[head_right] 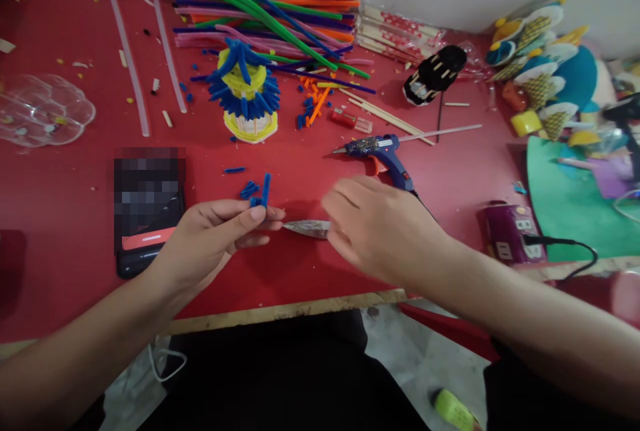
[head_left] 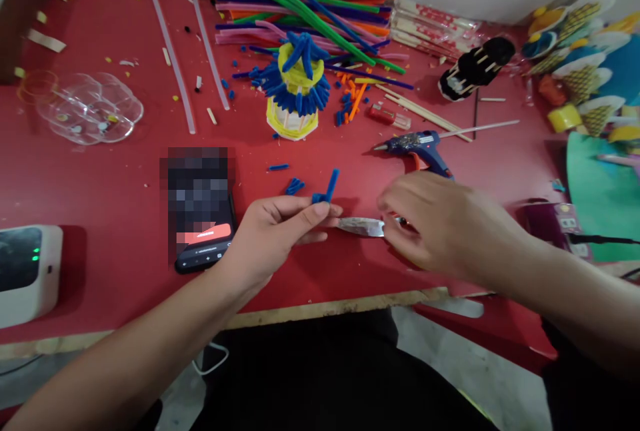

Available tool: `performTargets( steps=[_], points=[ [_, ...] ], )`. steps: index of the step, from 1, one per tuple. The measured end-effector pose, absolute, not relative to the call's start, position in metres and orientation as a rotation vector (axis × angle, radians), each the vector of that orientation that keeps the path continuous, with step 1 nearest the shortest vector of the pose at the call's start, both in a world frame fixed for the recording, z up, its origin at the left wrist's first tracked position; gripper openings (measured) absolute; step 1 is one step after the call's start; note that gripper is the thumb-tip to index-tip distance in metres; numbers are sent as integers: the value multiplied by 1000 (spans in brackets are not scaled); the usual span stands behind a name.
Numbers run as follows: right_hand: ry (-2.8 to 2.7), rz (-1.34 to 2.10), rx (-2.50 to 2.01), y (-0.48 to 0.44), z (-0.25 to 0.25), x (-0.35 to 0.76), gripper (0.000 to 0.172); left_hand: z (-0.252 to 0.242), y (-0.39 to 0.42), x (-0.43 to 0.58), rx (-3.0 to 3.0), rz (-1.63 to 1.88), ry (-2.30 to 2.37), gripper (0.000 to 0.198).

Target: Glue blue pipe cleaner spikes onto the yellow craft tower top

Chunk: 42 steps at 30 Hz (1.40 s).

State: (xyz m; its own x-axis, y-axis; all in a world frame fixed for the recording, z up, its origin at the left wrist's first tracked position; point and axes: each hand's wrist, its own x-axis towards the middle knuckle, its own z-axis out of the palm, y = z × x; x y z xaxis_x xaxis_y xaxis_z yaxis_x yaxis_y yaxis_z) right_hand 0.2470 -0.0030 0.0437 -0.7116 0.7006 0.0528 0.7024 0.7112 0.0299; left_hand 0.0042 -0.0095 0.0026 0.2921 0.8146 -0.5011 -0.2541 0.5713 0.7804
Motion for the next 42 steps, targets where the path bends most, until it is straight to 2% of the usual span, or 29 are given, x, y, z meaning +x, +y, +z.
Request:
performTargets(
  steps=[4, 6, 8, 11, 16, 21, 25, 42],
  points=[
    [-3033, 68, -1426, -33, 31, 281, 18, 2, -11, 4, 796, 827, 1108, 15],
    [-2973, 171, -1601, -43, 23, 294, 23, 2, -11, 3, 875, 826, 1135, 13],
    [-2955, 146, -1692, -47, 16, 304, 24, 2, -11, 2, 921, 815, 1161, 14],
    [-3026, 59, -1649, -44, 9, 314, 14, 1, -12, 3, 923, 800, 1182, 16],
    [-2944, 37, -1749, -39, 12, 318, 10, 0, -11, 6, 868, 808, 1204, 15],
    [-2728, 253, -1911, -39, 25, 306, 38, 0, -10, 7, 893, 796, 1200, 13],
    [-2677, 391, -1814, -38, 32, 293, 55, 3, -12, 5, 1162, 795, 1302, 14],
    [-2641, 416, -1768, -30, 33, 287, 67, -2, -16, 5, 1549, 913, 1241, 19]
  ],
)
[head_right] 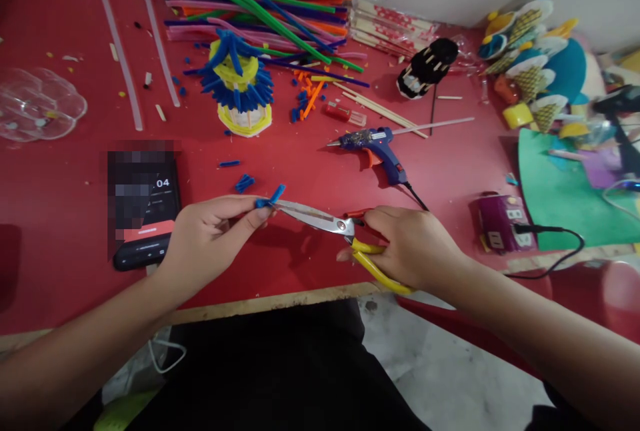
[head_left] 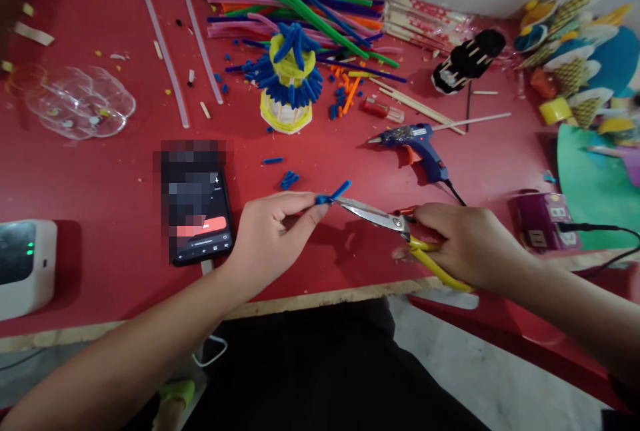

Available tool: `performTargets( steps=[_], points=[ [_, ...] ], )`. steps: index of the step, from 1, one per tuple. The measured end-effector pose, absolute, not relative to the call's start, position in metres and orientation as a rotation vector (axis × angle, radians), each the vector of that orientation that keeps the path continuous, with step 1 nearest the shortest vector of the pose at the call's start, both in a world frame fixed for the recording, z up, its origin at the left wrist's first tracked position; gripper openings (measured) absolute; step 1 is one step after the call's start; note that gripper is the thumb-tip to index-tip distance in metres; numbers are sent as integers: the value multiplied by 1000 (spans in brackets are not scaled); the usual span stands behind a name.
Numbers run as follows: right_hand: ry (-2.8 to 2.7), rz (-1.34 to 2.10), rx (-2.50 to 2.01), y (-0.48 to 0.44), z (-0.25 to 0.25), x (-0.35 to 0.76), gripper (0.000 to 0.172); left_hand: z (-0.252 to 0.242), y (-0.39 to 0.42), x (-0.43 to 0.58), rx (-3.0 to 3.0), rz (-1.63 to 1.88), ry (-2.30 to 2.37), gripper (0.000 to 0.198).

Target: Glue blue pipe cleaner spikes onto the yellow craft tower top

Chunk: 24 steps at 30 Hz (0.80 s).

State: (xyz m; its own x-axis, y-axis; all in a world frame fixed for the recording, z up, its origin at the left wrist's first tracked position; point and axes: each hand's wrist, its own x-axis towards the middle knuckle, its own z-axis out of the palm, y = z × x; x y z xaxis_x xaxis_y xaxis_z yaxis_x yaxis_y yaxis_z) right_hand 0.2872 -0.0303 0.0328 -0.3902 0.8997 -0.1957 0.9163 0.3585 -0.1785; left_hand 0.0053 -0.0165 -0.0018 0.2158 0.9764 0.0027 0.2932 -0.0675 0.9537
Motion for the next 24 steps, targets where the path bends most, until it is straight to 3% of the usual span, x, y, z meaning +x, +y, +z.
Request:
performTargets(
  steps=[11, 19, 24],
  points=[
    [2660, -328, 1548, -34, 19, 300, 62, -5, -17, 7, 1524, 904, 1226, 19],
    [2551, -466, 1574, -34, 18, 307, 55, -2, -17, 7, 1364, 896, 1275, 13],
    [2440, -312, 1526, -29, 20, 319, 32, -5, -15, 8, 942, 1034, 1194, 9]
  ],
)
